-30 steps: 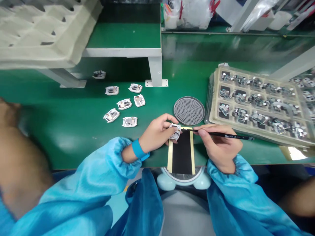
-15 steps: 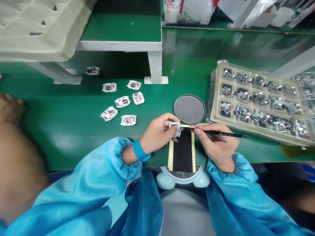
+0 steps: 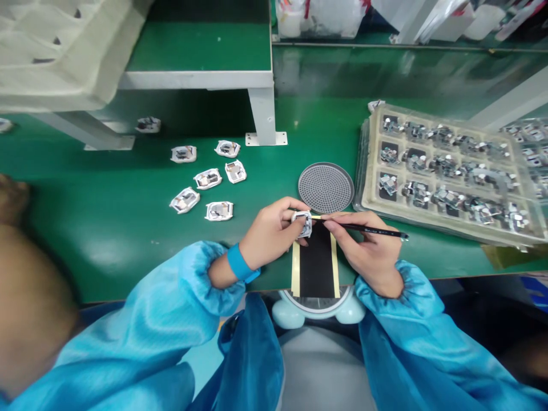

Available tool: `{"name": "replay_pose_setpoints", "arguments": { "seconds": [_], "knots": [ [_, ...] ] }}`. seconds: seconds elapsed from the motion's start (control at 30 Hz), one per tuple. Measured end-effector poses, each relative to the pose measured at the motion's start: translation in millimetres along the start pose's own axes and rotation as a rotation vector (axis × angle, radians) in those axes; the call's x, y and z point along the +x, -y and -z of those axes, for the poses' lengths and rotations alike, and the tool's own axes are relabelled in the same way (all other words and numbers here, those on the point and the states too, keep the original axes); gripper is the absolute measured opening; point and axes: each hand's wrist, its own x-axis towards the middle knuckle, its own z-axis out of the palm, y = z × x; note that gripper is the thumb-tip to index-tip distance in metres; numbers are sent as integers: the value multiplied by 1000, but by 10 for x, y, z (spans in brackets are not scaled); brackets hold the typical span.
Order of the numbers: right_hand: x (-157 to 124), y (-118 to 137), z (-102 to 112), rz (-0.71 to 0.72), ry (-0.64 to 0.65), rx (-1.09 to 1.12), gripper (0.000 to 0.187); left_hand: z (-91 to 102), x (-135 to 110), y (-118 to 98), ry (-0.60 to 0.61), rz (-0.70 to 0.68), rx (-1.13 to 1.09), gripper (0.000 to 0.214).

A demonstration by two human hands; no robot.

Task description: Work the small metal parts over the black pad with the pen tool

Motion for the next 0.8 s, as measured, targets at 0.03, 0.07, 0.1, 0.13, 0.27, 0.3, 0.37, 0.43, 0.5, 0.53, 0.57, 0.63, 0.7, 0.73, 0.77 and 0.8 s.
{"name": "replay_pose_setpoints", "arguments": {
  "seconds": [0.03,0.07,0.1,0.13,0.27,0.3,0.37,0.43,0.5,0.53,0.57,0.63,0.7,0.73,0.77,0.8],
  "knots": [
    [-4,-3,-2,19,11,-6,22,4,0,10,2,-2,4,19],
    [-8,-6,-4,38,22,-14,24,8,-1,20,4,-3,8,20],
    [-12,-7,-6,55,33,-23,24,12,-2,29,6,-5,11,21],
    [-14,-6,-9,69,44,-30,25,16,-3,36,7,-6,13,22],
    [-12,14,-21,123,63,-8,29,19,-7,36,-1,-26,-6,28],
    [-9,22,-22,125,65,-4,30,17,-8,28,-3,-36,-15,31],
    [-4,37,-17,122,59,-7,29,11,-10,5,-6,-58,-40,36],
    [-3,46,-4,122,46,-4,28,5,-13,-22,-16,-78,-67,39],
    [-7,46,13,139,28,27,29,1,-16,-46,-40,-99,-78,40],
    [-9,43,21,152,17,49,30,0,-18,-56,-55,-108,-74,39],
    [-11,39,29,161,10,70,31,1,-20,-63,-70,-118,-65,38],
    [-13,29,38,173,5,103,33,5,-24,-68,-94,-134,-43,38],
    [-12,21,36,169,13,115,33,14,-28,-65,-115,-137,-8,37],
    [-11,19,31,162,16,110,32,19,-30,-61,-127,-137,15,36],
    [-9,18,25,155,15,99,30,23,-31,-56,-140,-136,41,34],
    [-8,19,17,148,11,82,28,26,-33,-50,-151,-136,65,33]
  ]
}}
